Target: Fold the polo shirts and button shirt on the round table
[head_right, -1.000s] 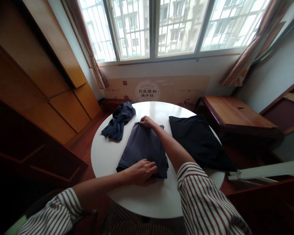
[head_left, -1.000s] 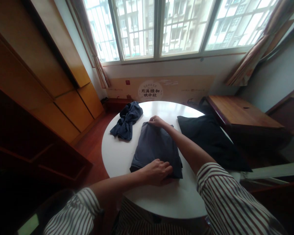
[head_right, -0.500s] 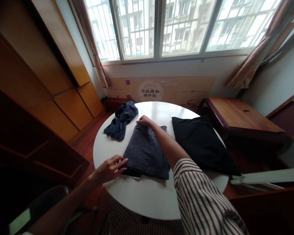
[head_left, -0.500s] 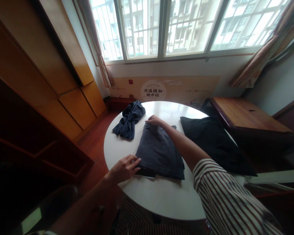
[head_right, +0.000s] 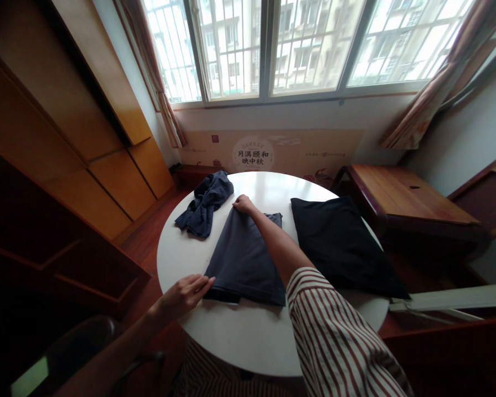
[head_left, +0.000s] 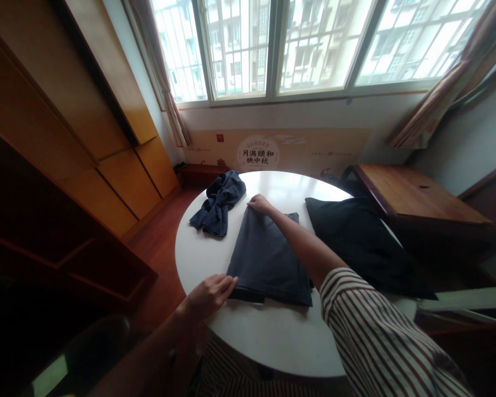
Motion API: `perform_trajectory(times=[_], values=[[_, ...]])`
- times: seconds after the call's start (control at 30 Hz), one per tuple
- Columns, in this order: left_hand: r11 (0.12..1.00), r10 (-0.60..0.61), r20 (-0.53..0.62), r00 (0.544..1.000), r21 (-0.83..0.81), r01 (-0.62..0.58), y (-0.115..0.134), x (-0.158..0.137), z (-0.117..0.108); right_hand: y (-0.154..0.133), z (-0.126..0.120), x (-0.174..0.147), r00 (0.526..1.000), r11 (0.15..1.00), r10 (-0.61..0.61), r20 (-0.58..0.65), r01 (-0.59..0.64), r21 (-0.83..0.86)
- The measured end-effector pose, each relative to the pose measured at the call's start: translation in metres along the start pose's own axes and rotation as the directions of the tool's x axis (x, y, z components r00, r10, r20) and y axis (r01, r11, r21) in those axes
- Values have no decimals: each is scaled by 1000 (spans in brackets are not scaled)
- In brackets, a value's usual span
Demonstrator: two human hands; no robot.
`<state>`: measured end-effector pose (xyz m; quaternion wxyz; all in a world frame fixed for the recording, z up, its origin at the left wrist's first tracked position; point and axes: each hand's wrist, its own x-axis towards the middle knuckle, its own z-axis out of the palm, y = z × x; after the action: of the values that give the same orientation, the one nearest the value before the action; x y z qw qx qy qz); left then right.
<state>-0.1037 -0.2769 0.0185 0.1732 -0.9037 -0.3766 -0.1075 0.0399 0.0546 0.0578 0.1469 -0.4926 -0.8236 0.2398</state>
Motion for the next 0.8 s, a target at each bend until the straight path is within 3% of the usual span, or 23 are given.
perform_trajectory(times=[0.17, 0.27, 0.4, 0.57, 0.8], values=[[988, -97, -82, 992, -130, 86, 8, 24, -10, 14, -25, -9, 1000, 1000, -1, -3, 1, -17], [984, -43, -96, 995, -178, 25, 25, 58, -12, 37, -55, -20, 1000, 998, 26, -2, -26, -54], [983, 100, -7, 995, -156, -100, 57, 105, -4, 67, -85, -42, 994, 992, 72, 79, -64, -107], [983, 168, 108, 980, -91, -158, 79, 135, 9, 86, -89, -61, 982, 990, 89, 169, -69, -121], [968, 235, 92, 968, -113, -224, 83, 133, 17, 94, -79, -57, 987, 993, 85, 133, -73, -94]])
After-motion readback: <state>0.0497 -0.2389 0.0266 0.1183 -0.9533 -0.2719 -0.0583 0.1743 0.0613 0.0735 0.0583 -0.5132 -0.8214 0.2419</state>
